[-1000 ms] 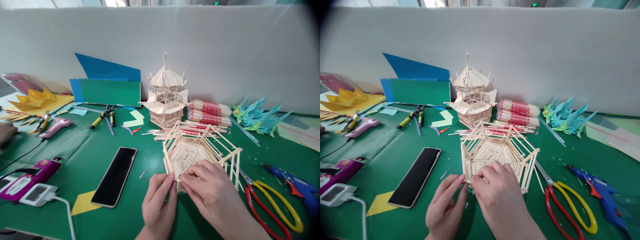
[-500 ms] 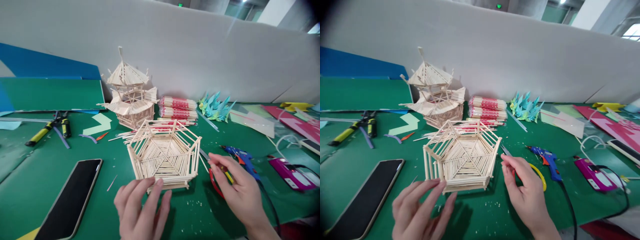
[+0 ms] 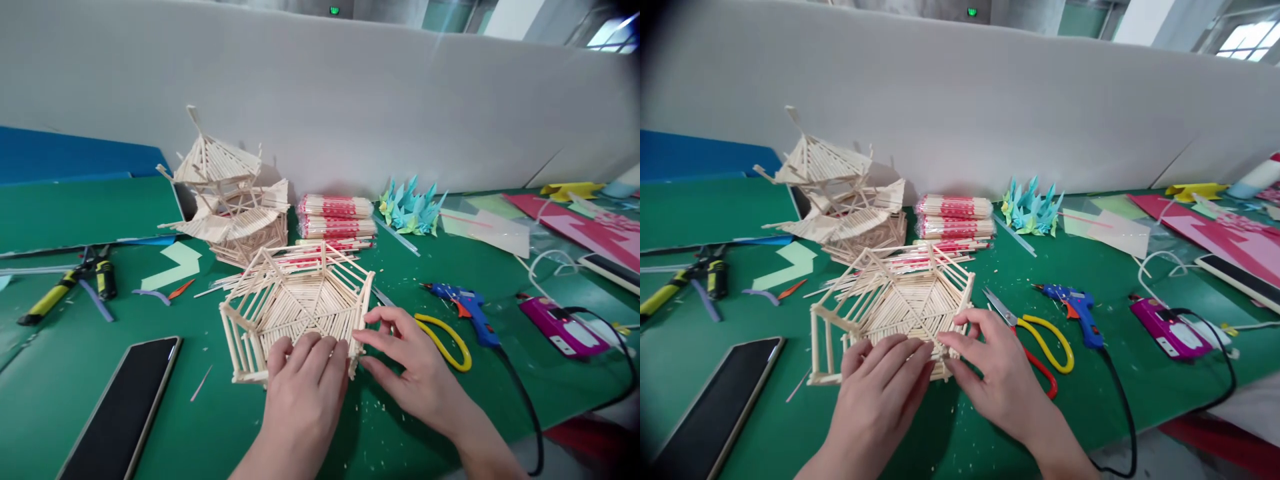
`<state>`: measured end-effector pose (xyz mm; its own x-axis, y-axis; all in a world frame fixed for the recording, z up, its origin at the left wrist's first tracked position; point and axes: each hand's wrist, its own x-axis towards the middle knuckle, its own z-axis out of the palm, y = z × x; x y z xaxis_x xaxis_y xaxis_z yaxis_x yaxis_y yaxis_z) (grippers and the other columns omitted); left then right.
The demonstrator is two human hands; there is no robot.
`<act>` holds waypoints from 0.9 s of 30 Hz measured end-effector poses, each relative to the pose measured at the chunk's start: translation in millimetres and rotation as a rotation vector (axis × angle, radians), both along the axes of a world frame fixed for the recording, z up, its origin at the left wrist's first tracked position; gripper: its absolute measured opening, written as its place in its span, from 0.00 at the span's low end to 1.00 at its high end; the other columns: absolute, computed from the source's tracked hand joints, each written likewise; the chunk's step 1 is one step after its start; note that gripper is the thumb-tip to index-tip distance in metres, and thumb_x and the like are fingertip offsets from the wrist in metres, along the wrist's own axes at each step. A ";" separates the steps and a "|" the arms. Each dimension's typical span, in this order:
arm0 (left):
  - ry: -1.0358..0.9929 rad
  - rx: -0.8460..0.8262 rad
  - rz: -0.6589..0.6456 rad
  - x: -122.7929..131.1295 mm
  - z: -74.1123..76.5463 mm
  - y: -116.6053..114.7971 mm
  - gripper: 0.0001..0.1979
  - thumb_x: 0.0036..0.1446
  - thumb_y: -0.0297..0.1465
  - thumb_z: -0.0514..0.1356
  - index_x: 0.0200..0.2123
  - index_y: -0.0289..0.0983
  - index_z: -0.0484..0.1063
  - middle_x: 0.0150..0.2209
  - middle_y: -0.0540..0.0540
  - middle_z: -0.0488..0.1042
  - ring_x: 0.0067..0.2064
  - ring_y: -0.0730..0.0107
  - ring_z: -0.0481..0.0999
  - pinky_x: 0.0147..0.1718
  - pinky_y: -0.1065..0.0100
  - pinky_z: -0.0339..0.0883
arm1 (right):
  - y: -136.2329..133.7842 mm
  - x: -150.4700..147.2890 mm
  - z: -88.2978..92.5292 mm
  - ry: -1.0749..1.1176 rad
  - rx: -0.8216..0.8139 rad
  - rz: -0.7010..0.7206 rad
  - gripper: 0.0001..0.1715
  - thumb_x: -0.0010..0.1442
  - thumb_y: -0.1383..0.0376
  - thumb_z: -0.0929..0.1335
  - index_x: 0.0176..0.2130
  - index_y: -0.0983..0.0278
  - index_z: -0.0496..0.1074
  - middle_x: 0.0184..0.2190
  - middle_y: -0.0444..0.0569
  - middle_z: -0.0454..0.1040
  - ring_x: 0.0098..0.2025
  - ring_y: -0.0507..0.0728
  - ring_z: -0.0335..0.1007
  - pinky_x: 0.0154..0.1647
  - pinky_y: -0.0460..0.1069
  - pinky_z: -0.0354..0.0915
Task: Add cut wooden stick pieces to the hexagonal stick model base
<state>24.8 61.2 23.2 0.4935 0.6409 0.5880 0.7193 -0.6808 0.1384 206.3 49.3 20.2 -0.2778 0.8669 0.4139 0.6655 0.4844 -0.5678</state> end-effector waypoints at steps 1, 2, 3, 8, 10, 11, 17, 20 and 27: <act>-0.006 0.002 -0.011 0.5 1.3 0.3 0.08 0.57 0.25 0.53 0.36 0.36 0.73 0.34 0.47 0.78 0.35 0.64 0.74 0.37 0.61 0.54 | 1.0 0.2 0.2 -0.009 0.002 0.008 0.17 0.57 0.69 0.64 0.46 0.58 0.69 0.45 0.51 0.63 0.44 0.57 0.63 0.40 0.52 0.65; -0.010 0.001 -0.025 1.2 2.6 0.7 0.09 0.57 0.25 0.53 0.35 0.35 0.73 0.33 0.47 0.78 0.33 0.65 0.74 0.36 0.61 0.54 | 1.9 0.5 0.2 -0.010 0.002 0.014 0.16 0.57 0.69 0.64 0.46 0.58 0.69 0.45 0.51 0.64 0.44 0.57 0.63 0.40 0.52 0.65; -0.012 -0.003 -0.038 1.8 3.9 1.1 0.09 0.57 0.25 0.52 0.35 0.35 0.73 0.31 0.47 0.77 0.31 0.66 0.73 0.35 0.62 0.54 | 2.7 0.9 0.2 -0.009 -0.003 0.020 0.16 0.57 0.69 0.64 0.46 0.58 0.69 0.45 0.51 0.64 0.44 0.56 0.63 0.40 0.52 0.65; 0.010 -0.030 -0.068 1.1 6.0 2.9 0.09 0.57 0.24 0.52 0.34 0.33 0.73 0.28 0.48 0.75 0.27 0.68 0.70 0.31 0.63 0.53 | 4.1 2.2 -0.4 0.005 -0.023 0.028 0.16 0.57 0.70 0.64 0.45 0.58 0.70 0.45 0.50 0.64 0.40 0.54 0.63 0.40 0.52 0.65; 0.016 -0.018 -0.073 -0.2 5.2 3.8 0.09 0.57 0.24 0.52 0.34 0.33 0.73 0.28 0.47 0.75 0.28 0.68 0.70 0.30 0.63 0.53 | 3.9 1.9 -0.5 0.017 -0.022 0.023 0.15 0.57 0.69 0.64 0.45 0.59 0.71 0.44 0.50 0.63 0.40 0.54 0.63 0.40 0.51 0.65; 0.016 -0.007 -0.075 -0.7 4.9 4.2 0.09 0.57 0.24 0.52 0.35 0.33 0.73 0.28 0.47 0.75 0.27 0.68 0.70 0.30 0.63 0.53 | 3.8 1.6 -0.5 0.019 -0.021 0.021 0.15 0.57 0.69 0.64 0.44 0.59 0.71 0.44 0.50 0.63 0.40 0.53 0.62 0.40 0.51 0.64; 0.050 0.021 -0.088 -1.7 5.5 6.5 0.11 0.57 0.24 0.51 0.37 0.35 0.73 0.28 0.48 0.76 0.28 0.69 0.70 0.30 0.63 0.54 | 3.9 0.9 1.3 -0.011 0.000 -0.003 0.13 0.58 0.67 0.64 0.43 0.58 0.72 0.44 0.49 0.64 0.39 0.53 0.63 0.39 0.50 0.65; 0.050 0.025 -0.087 -1.7 6.3 6.6 0.11 0.58 0.24 0.51 0.36 0.35 0.73 0.28 0.48 0.76 0.28 0.69 0.70 0.30 0.64 0.54 | 4.1 0.8 2.3 -0.020 0.001 -0.009 0.12 0.58 0.68 0.64 0.42 0.59 0.72 0.43 0.49 0.65 0.38 0.53 0.63 0.39 0.50 0.65; 0.079 0.012 -0.090 -4.2 2.6 6.2 0.11 0.58 0.25 0.50 0.37 0.35 0.72 0.28 0.48 0.76 0.28 0.69 0.69 0.31 0.63 0.53 | 3.4 -0.6 2.2 0.018 -0.012 0.008 0.13 0.58 0.68 0.64 0.43 0.57 0.71 0.44 0.49 0.64 0.39 0.53 0.62 0.40 0.51 0.64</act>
<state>20.6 67.5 25.8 0.5936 0.5851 0.5526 0.6635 -0.7444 0.0753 205.6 52.6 22.4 -0.2774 0.8697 0.4082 0.6511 0.4826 -0.5858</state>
